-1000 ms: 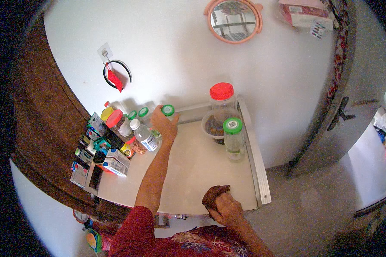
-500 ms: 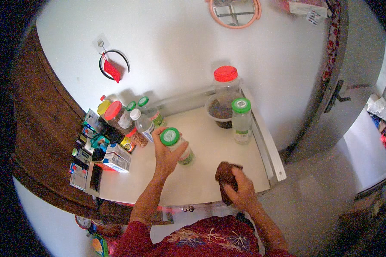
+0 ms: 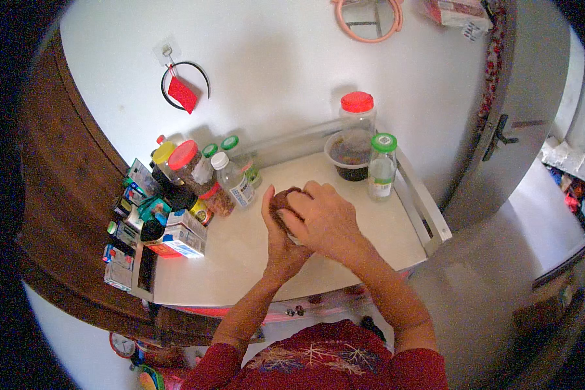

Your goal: The person wipes a white wall and door frame with a cloth, then moves to a cabinet and wipes its surface and several plastic containers. The person handles the containers one at a time, wiping them before placing them back.

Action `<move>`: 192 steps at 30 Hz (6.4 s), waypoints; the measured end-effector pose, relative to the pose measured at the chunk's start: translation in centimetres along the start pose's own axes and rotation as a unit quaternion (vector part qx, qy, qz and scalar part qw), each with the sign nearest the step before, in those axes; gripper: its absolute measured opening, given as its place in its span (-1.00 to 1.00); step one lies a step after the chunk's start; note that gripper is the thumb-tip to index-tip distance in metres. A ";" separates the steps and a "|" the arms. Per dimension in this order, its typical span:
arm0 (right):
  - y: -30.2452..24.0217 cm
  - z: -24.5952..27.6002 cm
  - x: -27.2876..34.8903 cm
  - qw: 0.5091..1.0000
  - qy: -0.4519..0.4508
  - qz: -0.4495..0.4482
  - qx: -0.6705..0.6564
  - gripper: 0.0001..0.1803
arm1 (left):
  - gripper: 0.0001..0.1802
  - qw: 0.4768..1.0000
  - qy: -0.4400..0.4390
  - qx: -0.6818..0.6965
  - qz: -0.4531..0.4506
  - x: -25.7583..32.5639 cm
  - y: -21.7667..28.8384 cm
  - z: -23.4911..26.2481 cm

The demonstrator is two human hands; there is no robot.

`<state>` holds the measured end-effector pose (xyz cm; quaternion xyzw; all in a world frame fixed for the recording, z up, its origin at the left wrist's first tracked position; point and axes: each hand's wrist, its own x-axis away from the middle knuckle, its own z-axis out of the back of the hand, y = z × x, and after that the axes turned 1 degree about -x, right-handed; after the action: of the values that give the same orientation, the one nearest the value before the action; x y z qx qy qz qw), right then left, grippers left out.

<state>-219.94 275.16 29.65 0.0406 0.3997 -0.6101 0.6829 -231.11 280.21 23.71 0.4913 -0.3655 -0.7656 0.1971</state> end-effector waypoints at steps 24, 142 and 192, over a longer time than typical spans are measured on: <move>-1.1 -1.2 2.9 0.976 0.048 0.111 -0.182 -0.78 | -0.44 0.979 -0.030 -0.109 -0.167 2.0 -0.8 0.4; -18.4 -13.5 10.0 0.454 -0.310 -0.254 -0.796 -0.51 | -0.08 0.779 0.623 -0.066 0.006 16.4 8.8 12.1; -23.7 -16.0 5.6 0.751 -0.228 0.075 -0.615 -0.59 | -0.20 0.875 0.426 0.228 0.006 20.9 8.0 21.2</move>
<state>-248.78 273.36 25.76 -0.4988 0.5165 -0.1704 0.6748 -259.78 268.94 22.37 0.7992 -0.4138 -0.3759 0.2210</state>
